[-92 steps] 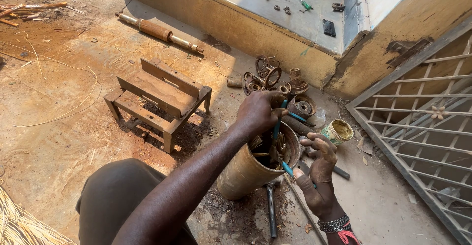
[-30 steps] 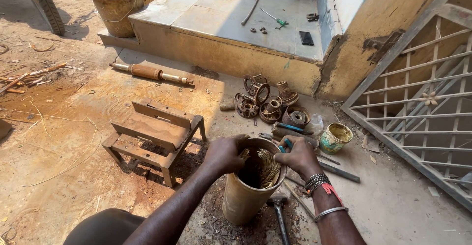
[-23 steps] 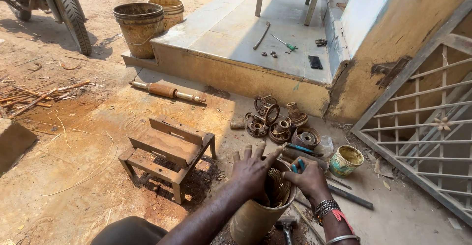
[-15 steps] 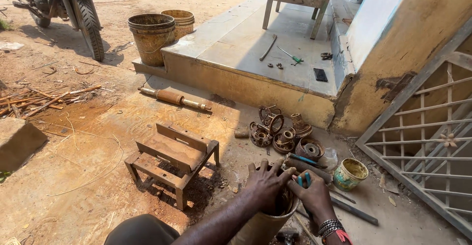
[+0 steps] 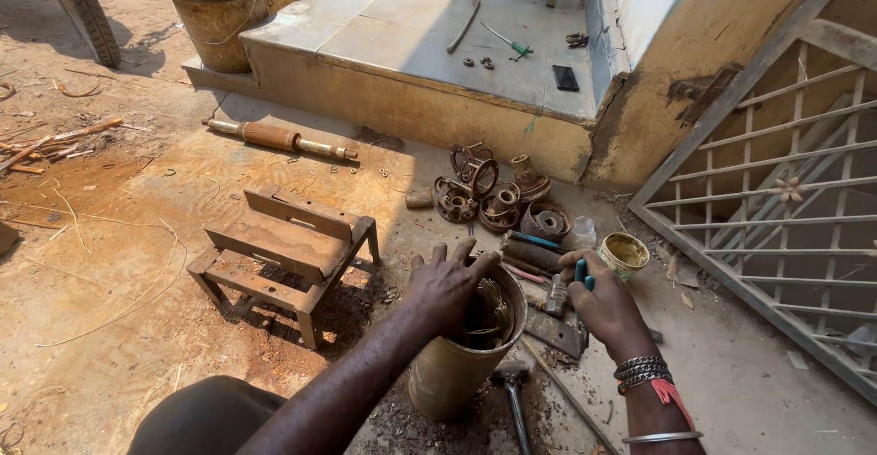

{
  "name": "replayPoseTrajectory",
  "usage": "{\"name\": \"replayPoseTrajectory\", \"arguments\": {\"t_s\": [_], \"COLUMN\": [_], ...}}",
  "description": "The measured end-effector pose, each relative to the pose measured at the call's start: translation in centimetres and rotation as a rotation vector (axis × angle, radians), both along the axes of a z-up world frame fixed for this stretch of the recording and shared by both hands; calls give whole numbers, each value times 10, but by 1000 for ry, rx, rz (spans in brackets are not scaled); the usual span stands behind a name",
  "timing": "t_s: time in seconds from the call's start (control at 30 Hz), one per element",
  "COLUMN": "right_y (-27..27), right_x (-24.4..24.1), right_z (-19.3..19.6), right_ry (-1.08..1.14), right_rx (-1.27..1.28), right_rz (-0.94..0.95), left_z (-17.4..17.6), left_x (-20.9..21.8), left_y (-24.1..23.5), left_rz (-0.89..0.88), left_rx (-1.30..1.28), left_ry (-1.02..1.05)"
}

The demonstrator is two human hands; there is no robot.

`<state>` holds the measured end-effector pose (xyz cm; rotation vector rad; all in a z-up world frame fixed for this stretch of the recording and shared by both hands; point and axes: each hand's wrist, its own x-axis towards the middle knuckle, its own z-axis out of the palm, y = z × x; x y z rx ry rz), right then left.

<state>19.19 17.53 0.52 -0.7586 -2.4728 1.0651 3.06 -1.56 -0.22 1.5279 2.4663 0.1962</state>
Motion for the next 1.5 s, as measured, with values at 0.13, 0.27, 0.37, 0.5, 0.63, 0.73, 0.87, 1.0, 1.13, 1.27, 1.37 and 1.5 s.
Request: {"name": "replayPoseTrajectory", "arguments": {"t_s": [0.13, 0.27, 0.37, 0.5, 0.63, 0.73, 0.87, 1.0, 1.13, 1.27, 1.37, 1.5], "right_y": [-25, -36, -35, -48, -60, -73, -80, -71, -67, -73, -82, -80], "right_x": [4, 3, 15, 3, -11, -21, -29, -36, -42, -44, -52, -30], "right_z": [32, 42, 47, 47, 30, 13, -6, -26, -46, -39, -25, -24], "right_ry": [126, 761, 967, 997, 873, 805, 715, 780, 760, 714, 746, 685], "right_rx": [119, -274, -563, -776, -643, -575, -486, -583, -578, -534, -561, -540], "right_rz": [-273, -224, -175, -25, 125, 295, 413, 529, 544, 530, 519, 486], "left_z": [-4, -23, -32, -32, -41, -47, -46, -37, -30, -20, -11, -18], "left_x": [0, -9, -5, -8, -7, -5, -4, -4, 0, 6, 2, 3], "left_y": [5, 7, 10, 4, 14, 20, 17, 13, 7, 2, -6, 2], "left_rz": [25, 44, 66, -10, -52, 3, -34, -23, 9, -2, 14, 10], "left_rx": [-29, 124, 224, 192, -32, -92, -64, -29, 51, 48, 20, 3], "left_ry": [18, 5, -11, 69, 128, 43, 38, 19, -5, -47, -5, 18]}}
